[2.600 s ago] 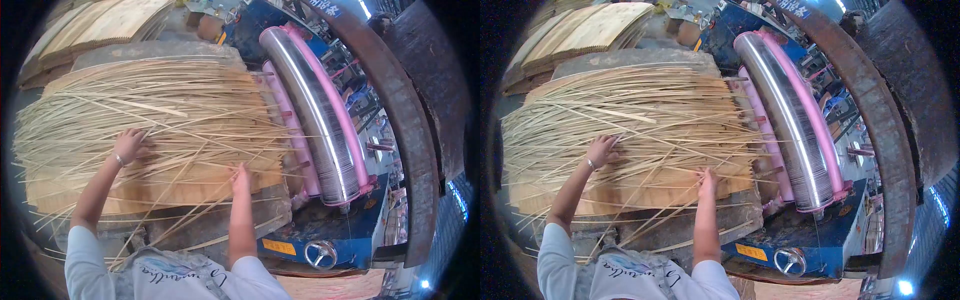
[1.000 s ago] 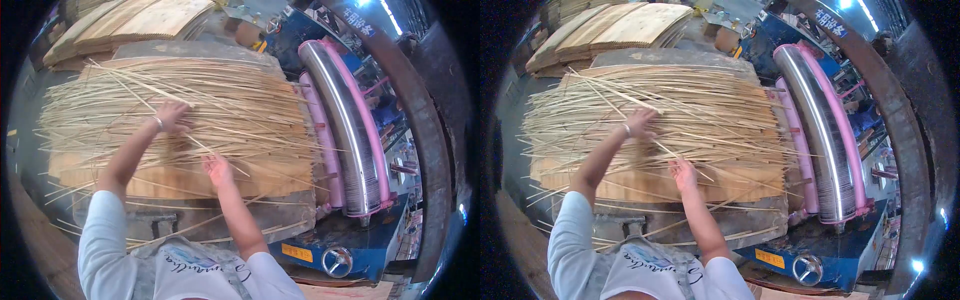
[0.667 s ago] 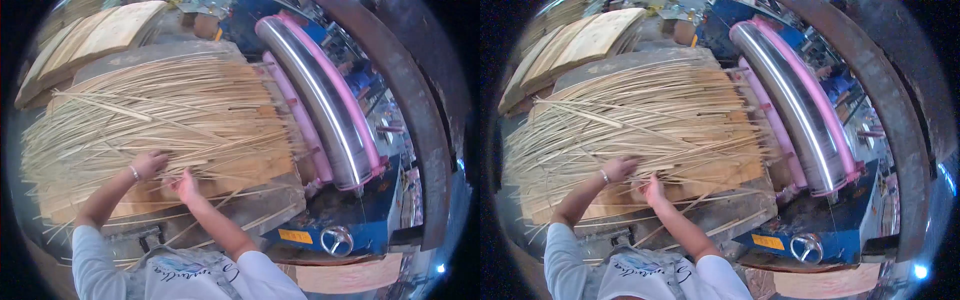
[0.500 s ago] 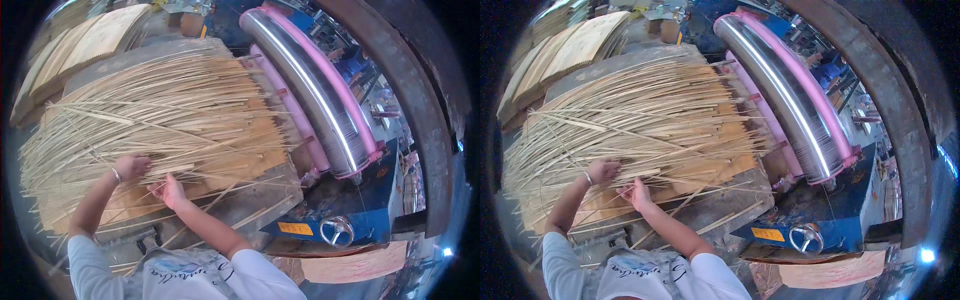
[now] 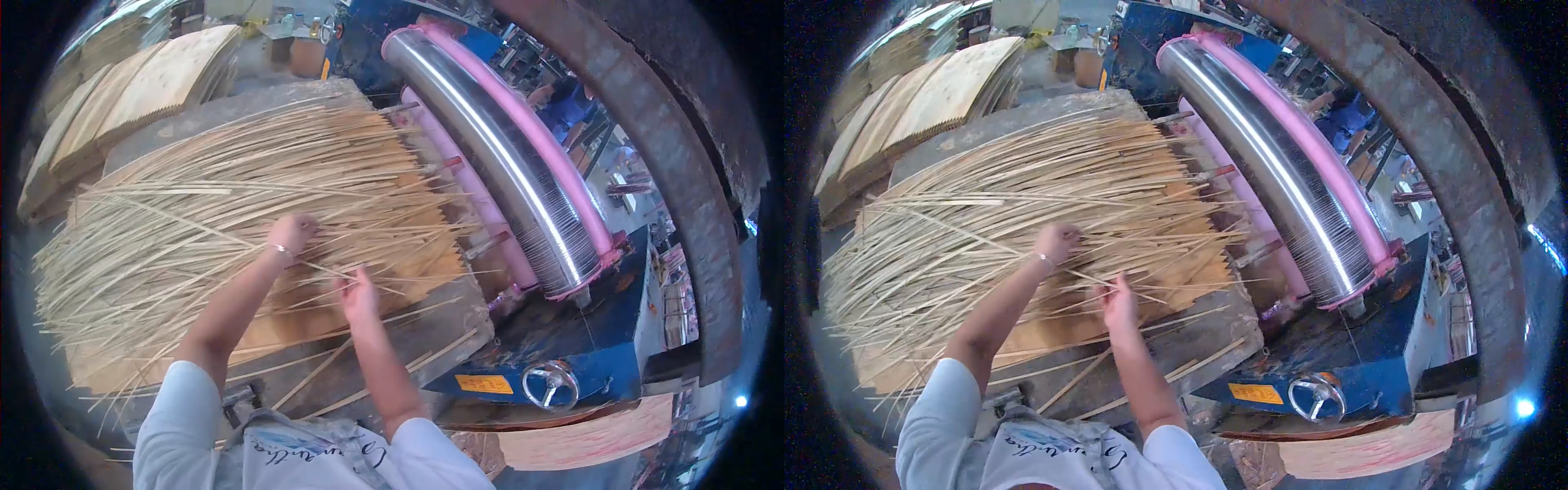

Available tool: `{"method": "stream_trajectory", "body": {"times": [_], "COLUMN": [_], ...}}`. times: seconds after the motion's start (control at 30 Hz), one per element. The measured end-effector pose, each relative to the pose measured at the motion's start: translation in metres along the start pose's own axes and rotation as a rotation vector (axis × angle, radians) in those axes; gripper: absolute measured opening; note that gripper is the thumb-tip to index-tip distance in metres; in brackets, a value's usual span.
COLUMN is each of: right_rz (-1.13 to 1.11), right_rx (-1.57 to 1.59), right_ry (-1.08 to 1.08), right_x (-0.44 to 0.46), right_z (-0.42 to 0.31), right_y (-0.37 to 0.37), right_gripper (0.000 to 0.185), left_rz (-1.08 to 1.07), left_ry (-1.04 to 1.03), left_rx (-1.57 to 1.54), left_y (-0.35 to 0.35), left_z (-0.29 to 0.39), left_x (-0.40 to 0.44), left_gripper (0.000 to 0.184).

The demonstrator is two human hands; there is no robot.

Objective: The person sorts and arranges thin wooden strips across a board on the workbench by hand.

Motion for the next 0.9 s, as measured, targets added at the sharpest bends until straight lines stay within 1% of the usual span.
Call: {"method": "stream_trajectory", "body": {"times": [0.03,0.1,0.13,0.23,0.33,0.37,0.47,0.5,0.6,0.63,0.7,0.77,0.8,0.83,0.87,0.9], "right_rz": [0.017,0.023,0.062,0.124,0.172,0.129,0.019,-0.026,0.013,-0.025,-0.01,-0.005,-0.036,-0.068,-0.104,-0.051], "right_rx": [0.005,0.047,0.029,0.019,0.022,-0.007,-0.157,-0.195,-0.164,-0.176,-0.158,-0.134,-0.147,-0.159,-0.171,-0.167], "right_ry": [-0.019,-0.04,-0.026,0.137,0.225,0.173,-0.033,-0.042,-0.041,-0.085,-0.109,-0.145,-0.183,-0.218,-0.246,-0.267], "right_x": [0.001,0.013,0.029,0.024,0.022,0.022,0.02,0.015,0.007,0.009,0.015,0.027,0.027,0.026,0.027,0.026], "right_z": [-0.016,-0.041,-0.055,-0.118,-0.146,-0.14,-0.118,-0.112,-0.085,-0.075,-0.059,-0.046,-0.038,-0.032,-0.028,-0.023], "right_y": [0.006,0.026,0.041,0.052,0.064,0.062,0.066,0.066,0.06,0.059,0.054,0.05,0.043,0.036,0.026,0.018], "right_gripper": [0.028,0.028,0.029,0.025,0.026,0.028,0.021,0.026,0.034,0.04,0.04,0.04,0.04,0.04,0.04,0.033], "left_rz": [-0.014,-0.124,-0.18,-0.134,-0.119,-0.276,-0.327,-0.357,-0.444,-0.425,-0.383,-0.36,-0.347,-0.195,-0.252,-0.308], "left_ry": [0.024,-0.014,-0.036,-0.166,-0.285,-0.199,-0.106,-0.069,0.024,0.01,-0.021,0.048,0.086,-0.112,-0.107,-0.105], "left_rx": [0.028,0.119,0.165,0.046,0.23,0.346,0.375,0.392,0.505,0.518,0.543,0.597,0.623,0.723,0.728,0.733], "left_y": [-0.008,-0.024,-0.031,-0.05,-0.039,-0.032,-0.011,-0.001,0.032,0.037,0.046,0.052,0.054,0.048,0.046,0.045], "left_z": [0.009,0.031,0.04,0.052,0.061,0.06,0.042,0.035,0.012,-0.002,-0.025,-0.029,-0.032,-0.029,-0.037,-0.038], "left_x": [0.011,0.028,0.035,0.05,0.04,0.032,0.009,0.002,-0.026,-0.037,-0.055,-0.058,-0.062,-0.068,-0.067,-0.064], "left_gripper": [0.018,0.02,0.021,0.034,0.055,0.078,0.09,0.093,0.1,0.097,0.089,0.075,0.068,0.043,0.038,0.033]}}
Point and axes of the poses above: each hand's wrist, its own x-axis towards the middle knuckle, its own y-axis out of the back of the hand, z = x × y, the point moved 4 cm from there along x, towards the middle knuckle, and after that the axes turned 11 degrees about -y, right-handed, at the moved point
